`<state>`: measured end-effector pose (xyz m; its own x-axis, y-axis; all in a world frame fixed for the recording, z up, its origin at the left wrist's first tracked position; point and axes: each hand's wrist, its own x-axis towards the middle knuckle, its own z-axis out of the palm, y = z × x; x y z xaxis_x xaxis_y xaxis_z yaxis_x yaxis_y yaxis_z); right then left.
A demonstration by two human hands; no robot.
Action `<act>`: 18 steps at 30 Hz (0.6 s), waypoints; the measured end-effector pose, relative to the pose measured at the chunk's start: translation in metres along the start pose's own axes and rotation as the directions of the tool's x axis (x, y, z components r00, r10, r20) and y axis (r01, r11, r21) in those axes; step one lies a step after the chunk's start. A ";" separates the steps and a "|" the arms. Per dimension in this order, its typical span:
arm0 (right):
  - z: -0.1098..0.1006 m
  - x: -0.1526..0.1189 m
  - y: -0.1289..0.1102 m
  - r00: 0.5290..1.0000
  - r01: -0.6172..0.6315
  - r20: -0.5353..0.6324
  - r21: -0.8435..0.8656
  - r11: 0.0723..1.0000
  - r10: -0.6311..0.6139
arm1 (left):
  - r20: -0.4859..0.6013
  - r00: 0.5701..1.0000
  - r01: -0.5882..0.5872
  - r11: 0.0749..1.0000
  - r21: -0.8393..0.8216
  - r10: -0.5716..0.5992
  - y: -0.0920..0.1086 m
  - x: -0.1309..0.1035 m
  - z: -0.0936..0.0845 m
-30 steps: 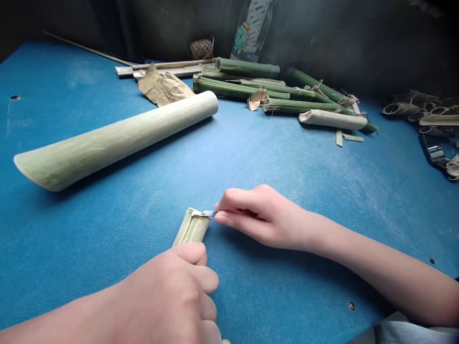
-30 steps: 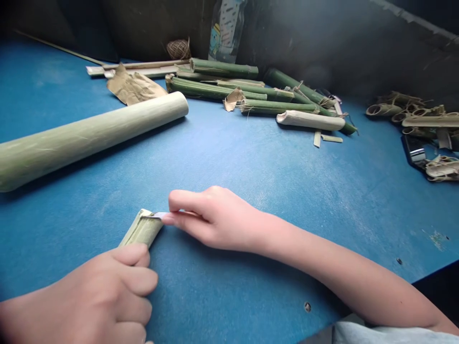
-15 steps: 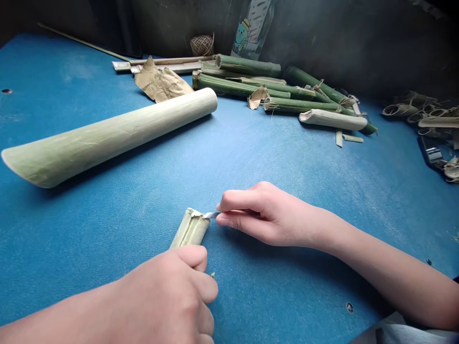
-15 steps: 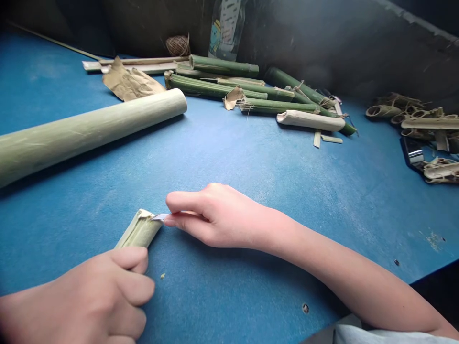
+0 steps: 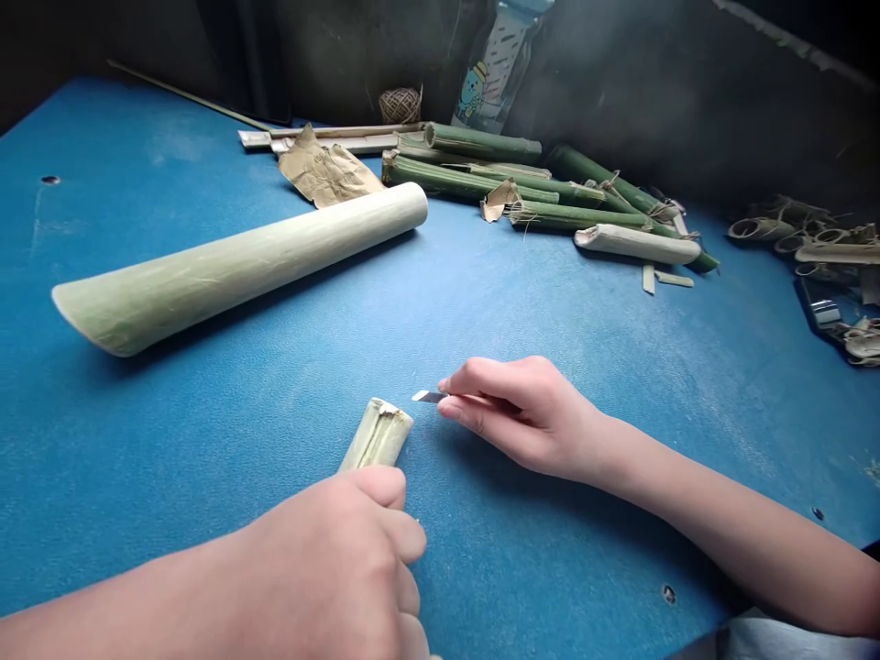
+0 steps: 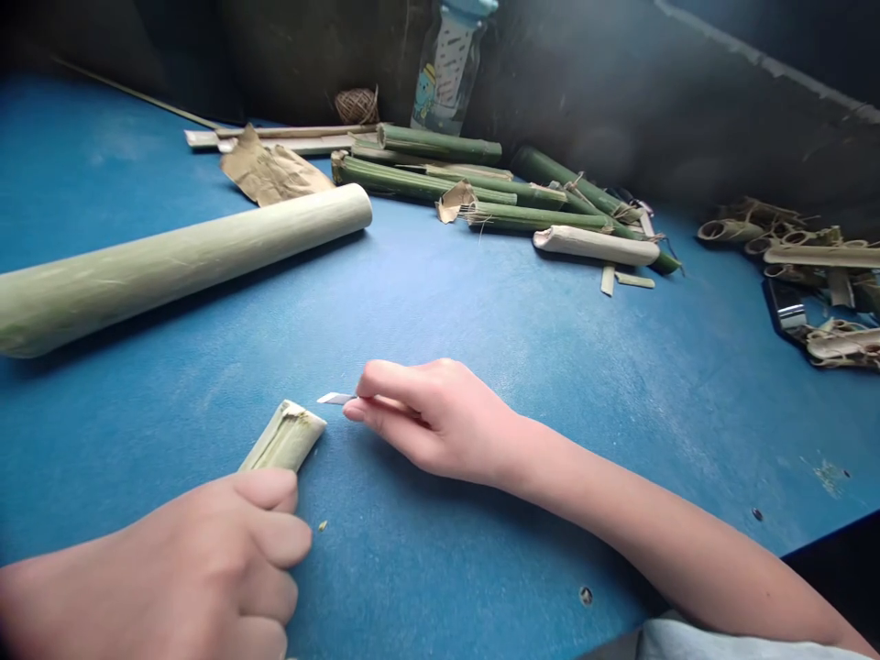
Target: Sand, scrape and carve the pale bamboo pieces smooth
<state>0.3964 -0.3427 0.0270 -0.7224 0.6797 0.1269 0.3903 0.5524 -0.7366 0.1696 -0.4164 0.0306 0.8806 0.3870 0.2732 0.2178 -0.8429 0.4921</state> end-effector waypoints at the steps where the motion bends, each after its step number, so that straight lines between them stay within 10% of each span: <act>1: -0.002 0.001 0.001 1.000 0.015 0.010 0.018 1.000 -0.015 | -0.002 1.000 -0.003 1.000 -0.002 0.003 0.000 0.000 0.001; 13: 0.002 0.000 0.001 0.991 0.075 0.119 -0.080 0.994 -0.066 | 0.046 0.994 0.095 0.989 0.114 -0.101 0.001 -0.017 0.033; 18: 0.002 0.001 0.003 1.000 0.000 -0.002 0.044 0.999 0.000 | 0.052 0.993 0.095 0.987 0.128 -0.102 0.001 -0.015 0.030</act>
<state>0.3957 -0.3409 0.0239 -0.7209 0.6810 0.1284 0.3649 0.5305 -0.7651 0.1690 -0.4347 0.0024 0.8744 0.4513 0.1783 0.3524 -0.8433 0.4059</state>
